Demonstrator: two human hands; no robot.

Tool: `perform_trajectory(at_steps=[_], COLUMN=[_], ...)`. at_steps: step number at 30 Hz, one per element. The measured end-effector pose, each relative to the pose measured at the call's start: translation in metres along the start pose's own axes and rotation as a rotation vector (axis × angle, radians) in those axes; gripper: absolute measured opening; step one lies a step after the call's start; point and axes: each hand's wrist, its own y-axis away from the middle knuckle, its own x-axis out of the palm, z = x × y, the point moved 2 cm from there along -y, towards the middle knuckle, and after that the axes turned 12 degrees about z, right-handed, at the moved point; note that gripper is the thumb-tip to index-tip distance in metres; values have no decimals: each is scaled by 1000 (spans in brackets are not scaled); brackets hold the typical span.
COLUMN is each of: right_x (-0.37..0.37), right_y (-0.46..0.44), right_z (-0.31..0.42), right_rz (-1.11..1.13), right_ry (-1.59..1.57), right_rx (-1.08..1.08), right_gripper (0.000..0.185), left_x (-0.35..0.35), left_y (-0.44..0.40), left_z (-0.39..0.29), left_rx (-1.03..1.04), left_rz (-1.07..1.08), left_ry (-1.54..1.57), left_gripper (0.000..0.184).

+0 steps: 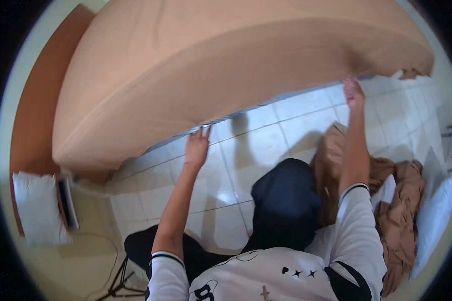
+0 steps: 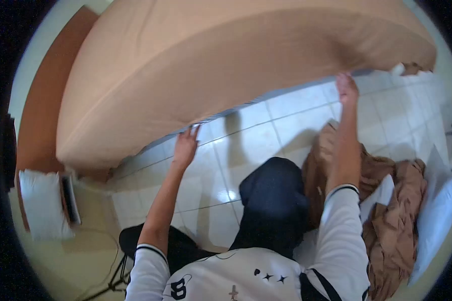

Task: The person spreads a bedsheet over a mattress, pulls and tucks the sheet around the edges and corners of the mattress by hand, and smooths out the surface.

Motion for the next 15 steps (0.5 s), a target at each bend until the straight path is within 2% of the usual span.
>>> perform_trajectory(at_steps=[1, 2, 3, 4, 5, 7, 9, 11, 12, 13, 14, 15], right_x=[-17, -6, -58, -40, -19, 27, 28, 6, 0, -3, -2, 1], right_y=[-7, -4, -32, -31, -27, -21, -26, -26, -27, -27, -23, -24], right_z=[-3, 3, -7, 8, 22, 55, 60, 49, 47, 50, 60, 67], right_rz=[159, -35, 281, -7, -296, -474, -428, -251, -189, -159, -172, -205], right_ry=[48, -91, -34, -47, -65, -148, -184, -222, -246, -271, -289, -296], right_rx=[-22, -24, -55, -26, 0, 2, 11, -1, -20, -50, -87, -115], right_gripper=[46, 43, 39, 36, 34, 29, 27, 25, 24, 23, 22, 21], left_x=[10, 8, 4, -18, -34, -109, -167, -215, -234, -267, -286, -297], left_y=[4, 10, 11, 15, 17, 25, 24, 17, 9, 11, 11, 8], left_z=[11, 13, 8, -3, -11, -42, -65, -75, -76, -83, -91, -93], left_rx=[-10, 34, 82, 123, 273, 421, 526, 565, 609, 587, 449, 400], left_rz=[125, 286, 435, 510, 468, 286, 34, -288, -422, -552, -576, -616], left_ry=[14, 126, 251, 367, 443, 384, 453, 394, 339, 265, 173, 170], left_gripper=[54, 55, 57, 60, 54, 42, 31, 32, 39, 47, 50, 50])
